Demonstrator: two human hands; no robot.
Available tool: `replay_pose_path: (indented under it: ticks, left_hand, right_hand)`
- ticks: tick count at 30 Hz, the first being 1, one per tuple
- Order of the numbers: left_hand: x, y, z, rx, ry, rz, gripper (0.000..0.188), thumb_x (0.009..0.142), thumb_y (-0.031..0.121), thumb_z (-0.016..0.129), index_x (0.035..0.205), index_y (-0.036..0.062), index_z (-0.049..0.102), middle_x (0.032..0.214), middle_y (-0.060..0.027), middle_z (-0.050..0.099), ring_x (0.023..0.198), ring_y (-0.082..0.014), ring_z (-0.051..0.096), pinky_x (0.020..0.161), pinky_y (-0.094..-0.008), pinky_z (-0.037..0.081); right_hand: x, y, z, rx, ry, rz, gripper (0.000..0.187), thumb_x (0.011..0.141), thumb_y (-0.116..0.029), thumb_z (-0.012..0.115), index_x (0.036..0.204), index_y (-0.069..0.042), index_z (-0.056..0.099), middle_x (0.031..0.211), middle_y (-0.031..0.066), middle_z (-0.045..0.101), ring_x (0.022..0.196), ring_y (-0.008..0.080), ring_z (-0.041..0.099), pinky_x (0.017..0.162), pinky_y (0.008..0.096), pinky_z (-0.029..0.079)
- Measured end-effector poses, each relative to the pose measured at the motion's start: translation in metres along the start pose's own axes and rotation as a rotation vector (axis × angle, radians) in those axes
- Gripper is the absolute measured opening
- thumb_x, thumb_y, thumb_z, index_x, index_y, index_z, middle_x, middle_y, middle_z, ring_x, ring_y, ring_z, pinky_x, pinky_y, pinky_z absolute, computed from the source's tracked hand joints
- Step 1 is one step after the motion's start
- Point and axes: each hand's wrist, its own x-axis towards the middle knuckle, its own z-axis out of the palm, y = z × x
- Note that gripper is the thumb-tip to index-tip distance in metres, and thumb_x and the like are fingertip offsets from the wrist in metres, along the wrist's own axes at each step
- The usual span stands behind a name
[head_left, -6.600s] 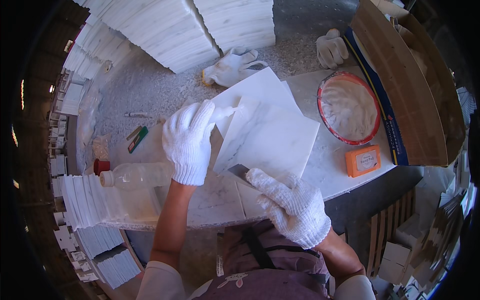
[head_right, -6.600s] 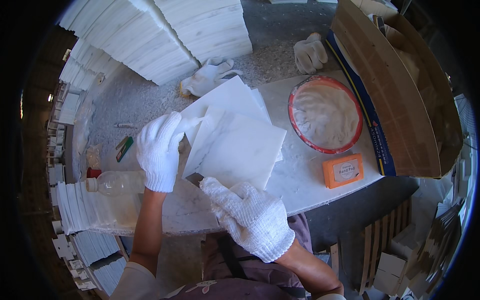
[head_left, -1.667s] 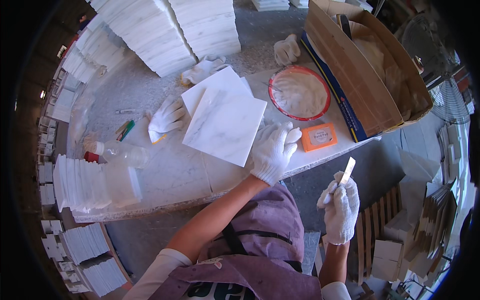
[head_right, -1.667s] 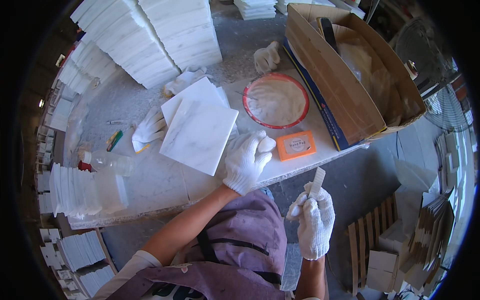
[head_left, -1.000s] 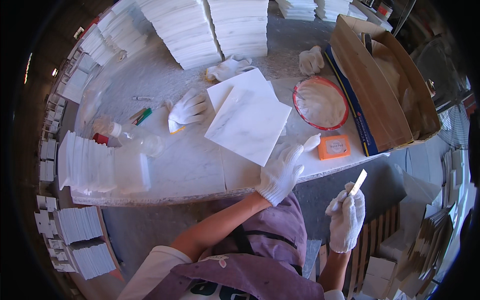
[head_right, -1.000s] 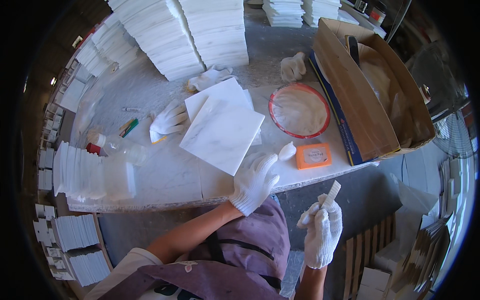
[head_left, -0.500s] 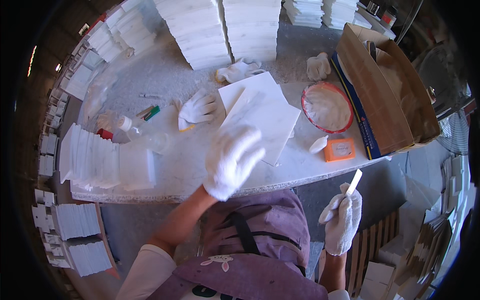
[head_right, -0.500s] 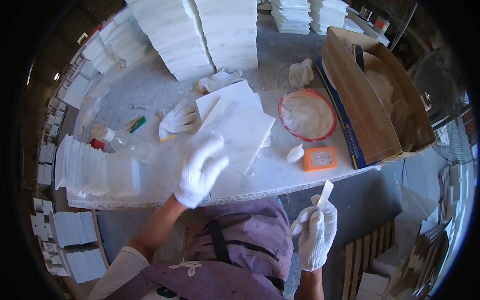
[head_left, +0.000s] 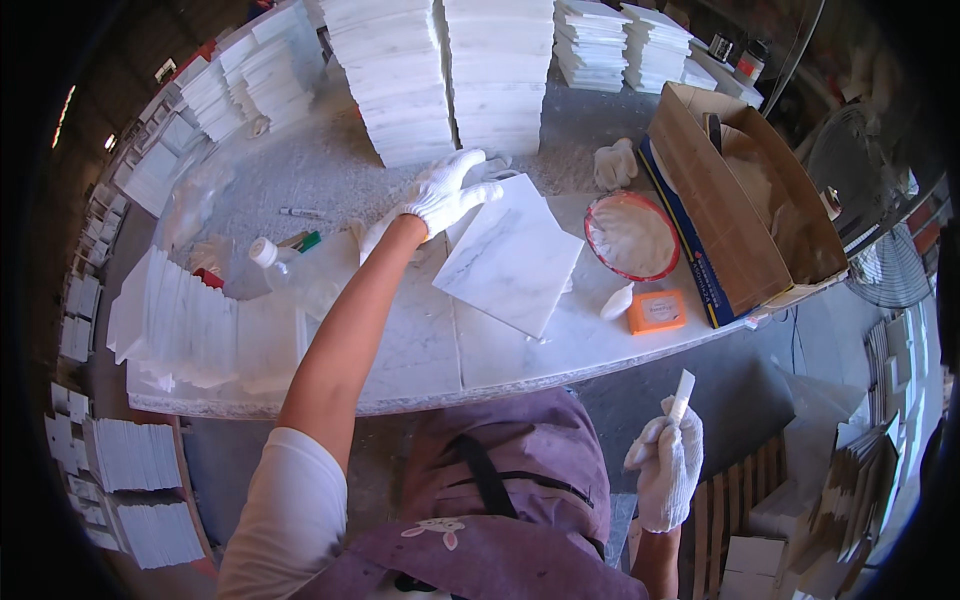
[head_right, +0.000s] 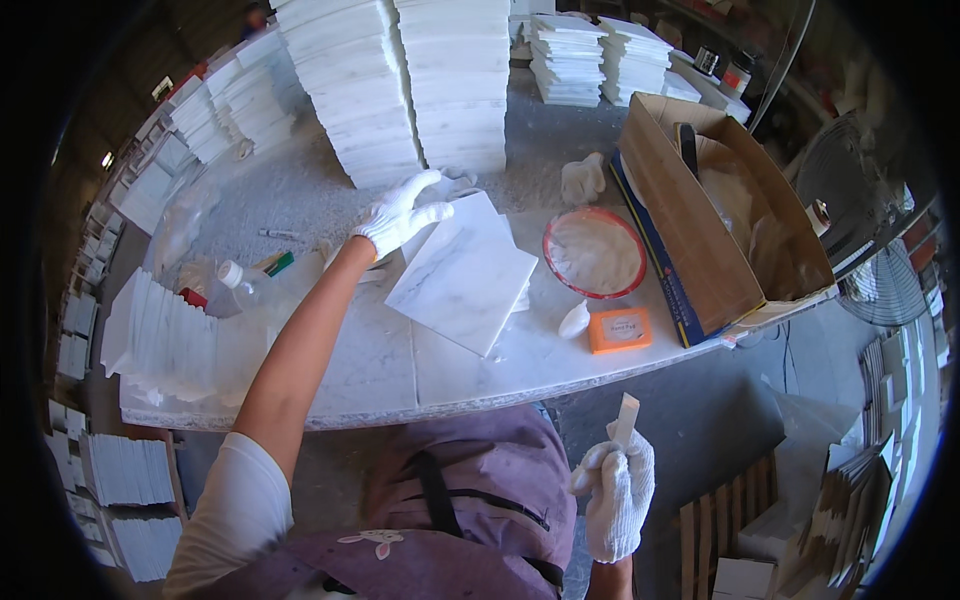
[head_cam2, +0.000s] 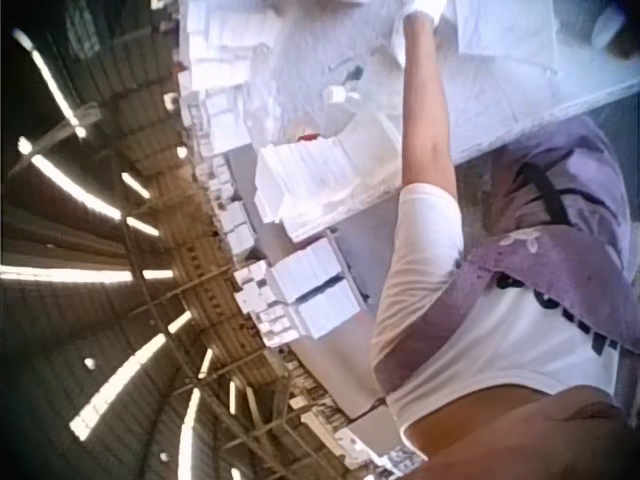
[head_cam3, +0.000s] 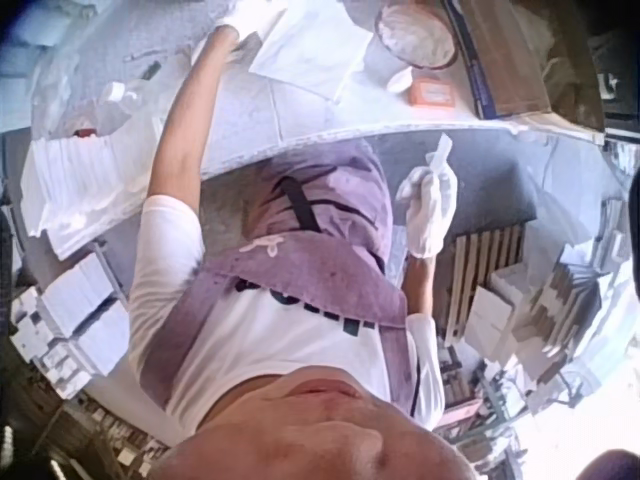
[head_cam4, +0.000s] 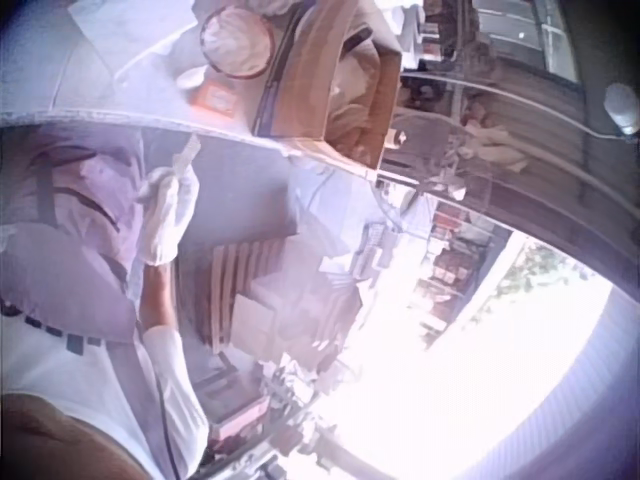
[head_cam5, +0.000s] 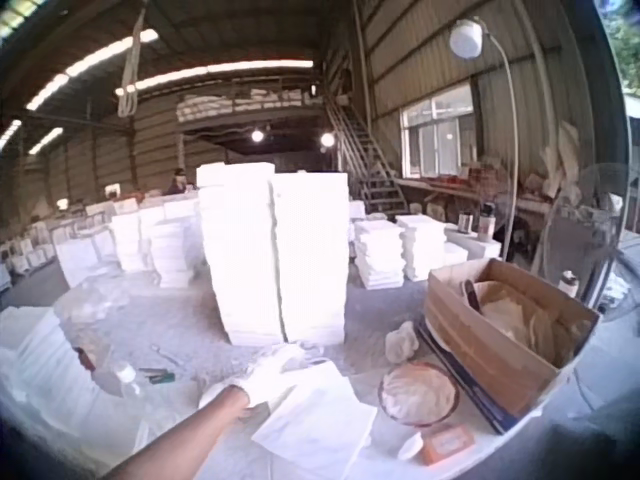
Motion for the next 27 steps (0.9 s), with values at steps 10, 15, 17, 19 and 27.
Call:
replay_pose_path:
  ticks: [10, 15, 17, 19, 27]
  left_hand:
    - [-0.155, 0.038, 0.028, 0.096, 0.310, 0.310, 0.054, 0.083, 0.029, 0.075, 0.129, 0.0086, 0.056, 0.133, -0.0154, 0.054, 0.126, -0.0342, 0.049, 0.105, -0.0426, 0.040]
    - [-0.231, 0.046, 0.042, -0.099, 0.405, 0.097, 0.046, 0.081, 0.020, 0.077, 0.122, 0.0080, 0.061, 0.127, -0.0130, 0.059, 0.118, -0.0325, 0.055, 0.100, -0.0407, 0.044]
    - [-0.251, 0.041, 0.054, -0.196, 0.437, -0.002, 0.043, 0.081, 0.017, 0.077, 0.120, 0.0074, 0.063, 0.124, -0.0128, 0.061, 0.115, -0.0324, 0.057, 0.098, -0.0400, 0.045]
    - [-0.261, 0.050, 0.052, -0.283, 0.418, -0.061, 0.038, 0.082, 0.014, 0.076, 0.117, 0.0038, 0.064, 0.118, -0.0132, 0.065, 0.109, -0.0305, 0.061, 0.095, -0.0373, 0.048]
    - [-0.262, 0.058, 0.060, -0.796, 0.238, -0.285, 0.027, 0.091, 0.011, 0.068, 0.115, -0.0016, 0.063, 0.115, -0.0113, 0.067, 0.102, -0.0178, 0.064, 0.090, -0.0291, 0.050]
  right_hand:
    - [-0.011, 0.020, -0.009, -0.109, -0.076, -0.185, 0.024, 0.093, -0.022, 0.062, 0.098, 0.001, 0.063, 0.094, 0.0097, 0.062, 0.072, 0.0160, 0.060, 0.069, 0.0322, 0.051]
    - [-0.015, 0.022, -0.016, -0.179, -0.198, 0.031, 0.031, 0.096, -0.028, 0.060, 0.109, 0.000, 0.061, 0.077, 0.0036, 0.060, 0.061, 0.0097, 0.051, 0.059, 0.0242, 0.042]
    - [-0.019, 0.023, -0.011, -0.168, -0.161, 0.107, 0.031, 0.096, -0.027, 0.059, 0.111, 0.001, 0.060, 0.078, 0.0041, 0.060, 0.060, 0.0085, 0.049, 0.056, 0.0225, 0.040]
    - [-0.018, 0.023, -0.006, -0.141, -0.184, 0.102, 0.029, 0.097, -0.022, 0.058, 0.113, 0.002, 0.060, 0.081, 0.0053, 0.060, 0.061, 0.0091, 0.050, 0.057, 0.0235, 0.042]
    - [-0.010, 0.027, 0.016, -0.054, -0.235, 0.167, 0.023, 0.098, -0.014, 0.055, 0.114, 0.002, 0.058, 0.089, 0.0097, 0.062, 0.068, 0.0152, 0.057, 0.063, 0.0301, 0.050]
